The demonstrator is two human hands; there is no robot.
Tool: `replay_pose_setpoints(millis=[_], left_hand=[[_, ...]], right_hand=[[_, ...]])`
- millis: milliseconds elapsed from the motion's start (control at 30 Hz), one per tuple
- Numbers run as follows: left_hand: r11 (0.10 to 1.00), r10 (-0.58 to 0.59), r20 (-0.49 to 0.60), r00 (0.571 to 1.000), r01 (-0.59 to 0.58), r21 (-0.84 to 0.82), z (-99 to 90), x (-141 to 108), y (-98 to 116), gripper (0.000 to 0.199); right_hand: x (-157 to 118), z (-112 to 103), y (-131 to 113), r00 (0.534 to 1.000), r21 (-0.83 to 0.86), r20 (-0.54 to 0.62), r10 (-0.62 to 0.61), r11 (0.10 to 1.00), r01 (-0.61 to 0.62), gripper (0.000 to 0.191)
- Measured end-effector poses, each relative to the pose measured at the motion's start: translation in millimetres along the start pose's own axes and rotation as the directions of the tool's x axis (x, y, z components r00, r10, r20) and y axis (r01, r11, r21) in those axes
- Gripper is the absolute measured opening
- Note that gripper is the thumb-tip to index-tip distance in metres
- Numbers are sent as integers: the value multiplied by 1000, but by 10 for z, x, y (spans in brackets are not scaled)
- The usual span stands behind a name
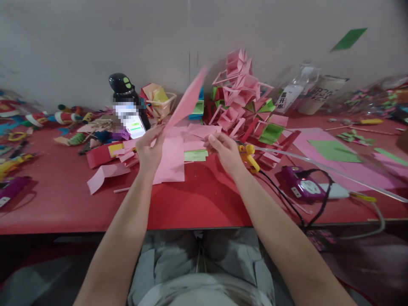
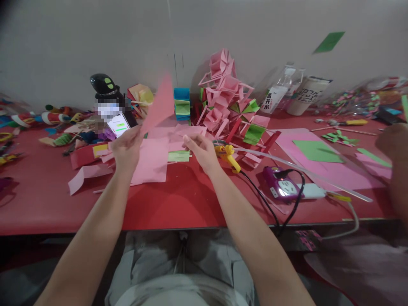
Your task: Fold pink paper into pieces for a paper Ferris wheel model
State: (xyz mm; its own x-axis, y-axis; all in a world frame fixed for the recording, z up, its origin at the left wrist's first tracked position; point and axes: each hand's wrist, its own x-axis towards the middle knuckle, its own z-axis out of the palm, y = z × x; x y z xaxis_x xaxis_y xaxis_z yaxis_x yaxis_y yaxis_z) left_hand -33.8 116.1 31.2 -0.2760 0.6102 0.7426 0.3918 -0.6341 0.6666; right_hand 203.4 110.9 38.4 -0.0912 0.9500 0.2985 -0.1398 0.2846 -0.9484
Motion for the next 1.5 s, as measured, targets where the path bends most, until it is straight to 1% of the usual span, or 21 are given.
replay_pose_setpoints(millis=[67,133,233,400,467,533,600,633,667,700,733,767,800,833,867,933,1000,1100,1200,1400,1500], left_hand=[[992,110,74,991,-115,61,36,-31,41,17],[971,181,166,969,-202,124,70,-61,58,16],[940,220,249,943,-273,203,107,-98,59,15],[929,200,253,946,-265,257,140,-136,99,17],[943,183,230,956,-237,232,156,-150,125,16],[971,124,157,980,-152,182,184,-165,151,20],[997,-32,77,997,26,77,222,-176,181,36],[987,-157,74,985,158,-10,243,-179,200,43],[944,-299,114,947,311,-112,262,-182,225,46],[860,-428,202,881,466,-209,280,-184,254,44],[748,-519,320,793,602,-280,296,-186,287,41],[638,-560,432,707,700,-320,309,-190,323,38],[560,-564,511,649,755,-341,320,-197,360,35],[524,-551,550,628,773,-358,331,-207,395,31],[521,-531,559,637,765,-377,342,-219,425,28],[560,-500,527,688,720,-409,367,-250,462,24],[602,-470,515,717,687,-407,395,-282,465,25],[704,-403,524,750,620,-346,431,-320,433,28],[805,-379,477,793,536,-253,448,-341,407,26],[866,-440,335,833,493,-89,413,-322,461,27],[877,-447,307,840,479,-35,382,-284,513,29]], right_hand=[[-27,33,-13,992,28,115,51,998,-55,47],[-47,69,-11,983,53,167,72,995,-82,47],[-62,103,14,984,103,160,74,990,-92,38],[-63,116,42,985,221,120,127,964,-151,27],[-58,120,49,984,251,98,152,953,-172,25],[-53,127,53,984,273,67,168,945,-180,24],[-50,134,50,985,295,41,165,940,-169,25],[-49,136,45,987,306,34,158,938,-161,25],[-48,139,40,988,314,29,151,937,-153,25],[-49,141,33,989,320,22,144,937,-143,25],[-49,142,28,990,322,14,139,937,-136,25],[-50,143,25,991,317,8,136,939,-132,25],[-52,143,26,991,306,4,133,944,-128,25],[-53,143,31,992,289,2,129,949,-124,25],[-55,144,41,992,272,2,124,955,-120,25],[-55,148,73,993,242,7,114,964,-112,25],[-52,158,112,994,228,-5,108,968,-104,25],[-50,183,157,993,198,-58,100,976,-87,25],[-64,214,161,992,135,-89,90,988,-77,25],[-112,240,101,997,-103,-68,33,994,-40,23],[-111,234,77,996,-164,-59,63,984,-72,22]])
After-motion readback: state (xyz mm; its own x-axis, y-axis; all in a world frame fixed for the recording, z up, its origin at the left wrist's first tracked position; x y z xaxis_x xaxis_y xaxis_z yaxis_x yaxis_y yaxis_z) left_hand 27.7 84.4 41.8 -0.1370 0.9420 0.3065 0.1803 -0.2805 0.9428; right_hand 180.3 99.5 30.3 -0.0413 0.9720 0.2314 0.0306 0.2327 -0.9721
